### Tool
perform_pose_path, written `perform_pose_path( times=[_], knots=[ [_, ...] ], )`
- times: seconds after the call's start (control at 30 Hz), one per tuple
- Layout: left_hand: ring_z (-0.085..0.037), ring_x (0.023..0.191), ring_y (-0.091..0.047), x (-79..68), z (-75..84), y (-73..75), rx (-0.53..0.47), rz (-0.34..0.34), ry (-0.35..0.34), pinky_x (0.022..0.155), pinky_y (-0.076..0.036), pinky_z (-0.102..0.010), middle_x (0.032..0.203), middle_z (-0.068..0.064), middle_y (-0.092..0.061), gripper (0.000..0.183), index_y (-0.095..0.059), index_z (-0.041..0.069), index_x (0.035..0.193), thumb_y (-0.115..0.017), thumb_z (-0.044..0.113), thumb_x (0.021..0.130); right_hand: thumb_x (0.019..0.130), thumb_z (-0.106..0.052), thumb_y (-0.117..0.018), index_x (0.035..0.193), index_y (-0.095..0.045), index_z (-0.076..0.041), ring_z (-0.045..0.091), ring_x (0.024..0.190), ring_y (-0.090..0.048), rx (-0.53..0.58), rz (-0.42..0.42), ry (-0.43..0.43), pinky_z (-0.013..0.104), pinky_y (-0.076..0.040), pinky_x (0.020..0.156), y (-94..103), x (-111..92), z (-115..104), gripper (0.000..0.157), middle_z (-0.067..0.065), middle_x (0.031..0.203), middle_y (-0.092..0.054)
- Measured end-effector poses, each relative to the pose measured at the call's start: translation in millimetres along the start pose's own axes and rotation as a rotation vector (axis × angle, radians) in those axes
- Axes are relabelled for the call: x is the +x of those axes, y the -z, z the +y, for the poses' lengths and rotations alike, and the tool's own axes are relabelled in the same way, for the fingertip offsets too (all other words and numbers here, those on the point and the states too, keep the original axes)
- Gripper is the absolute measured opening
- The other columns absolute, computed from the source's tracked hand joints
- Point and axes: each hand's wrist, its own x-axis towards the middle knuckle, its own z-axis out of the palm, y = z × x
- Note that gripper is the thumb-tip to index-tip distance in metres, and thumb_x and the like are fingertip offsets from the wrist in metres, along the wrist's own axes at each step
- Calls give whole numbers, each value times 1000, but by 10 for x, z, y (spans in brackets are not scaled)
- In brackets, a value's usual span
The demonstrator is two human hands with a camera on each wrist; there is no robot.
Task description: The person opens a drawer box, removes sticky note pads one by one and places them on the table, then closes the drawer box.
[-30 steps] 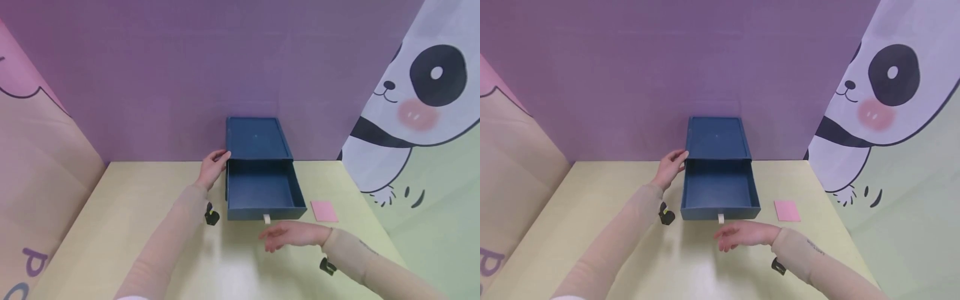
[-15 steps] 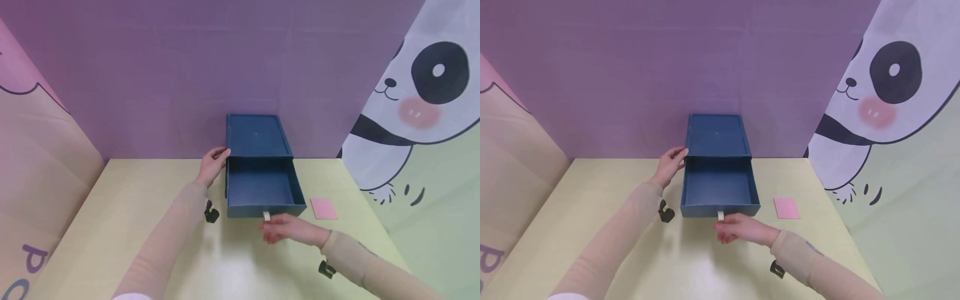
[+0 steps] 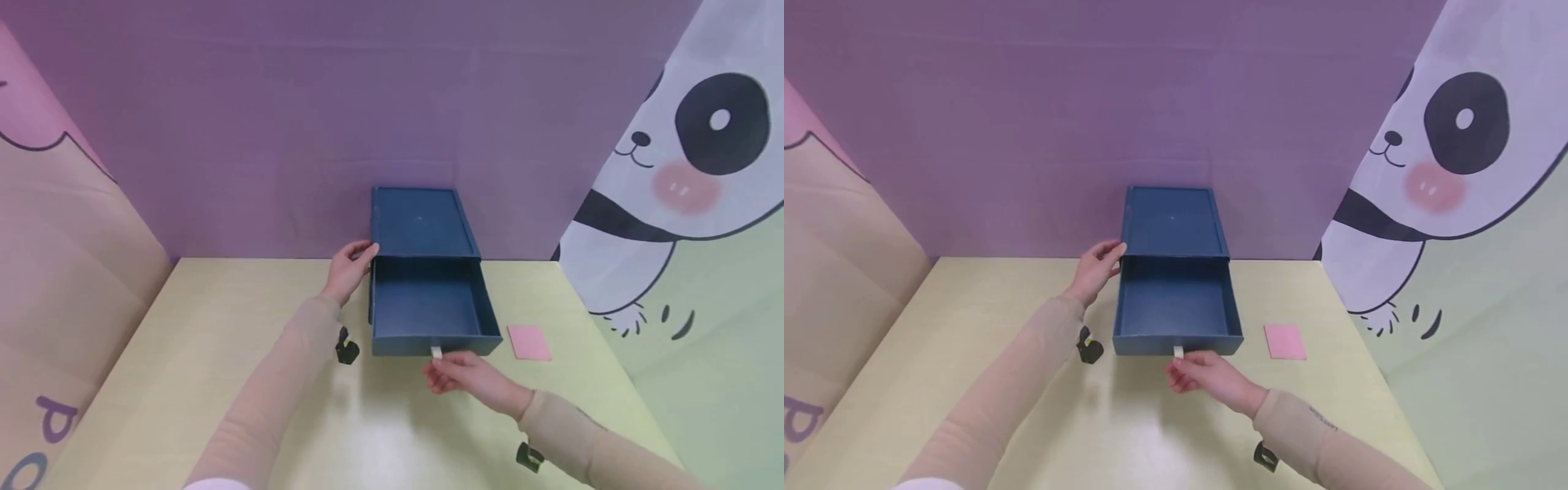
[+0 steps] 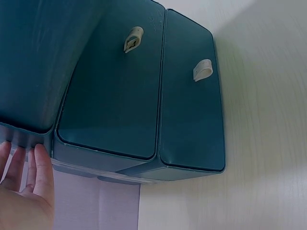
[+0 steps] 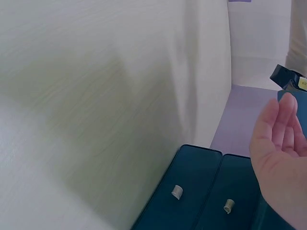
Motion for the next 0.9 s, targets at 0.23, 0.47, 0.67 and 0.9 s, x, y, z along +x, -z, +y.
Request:
perform_pose_path(
  times=[0.23,0.47,0.67,0.9],
  knots=[
    [-24,120,-53,10,2,-18,10,-2,2,99,-47,-38,132,-11,-55,48,-54,7,130,-61,35,92,101,-24,-44,114,-52,20,9,85,-63,36,34,10,24,-54,81,-20,4,37,46,7,93,-66],
    [-23,119,-53,-2,-6,1,8,-2,8,99,-47,-38,131,-10,-55,48,-54,7,130,-61,36,92,100,-26,-46,114,-52,19,8,85,-62,70,73,-7,22,-53,81,-51,7,50,48,-1,90,-66],
    [-23,119,-54,-6,-21,-8,10,0,8,98,-47,-37,131,-10,-55,48,-54,7,130,-61,36,92,99,-18,-48,114,-49,24,7,81,-64,97,129,30,22,-54,79,-87,-8,51,45,-1,87,-67],
    [-23,119,-54,6,-6,-3,17,4,5,98,-47,-38,131,-10,-55,48,-54,7,130,-60,36,92,98,-16,-48,113,-49,25,6,79,-64,110,145,38,22,-54,79,-84,13,58,43,0,86,-67]
  ],
)
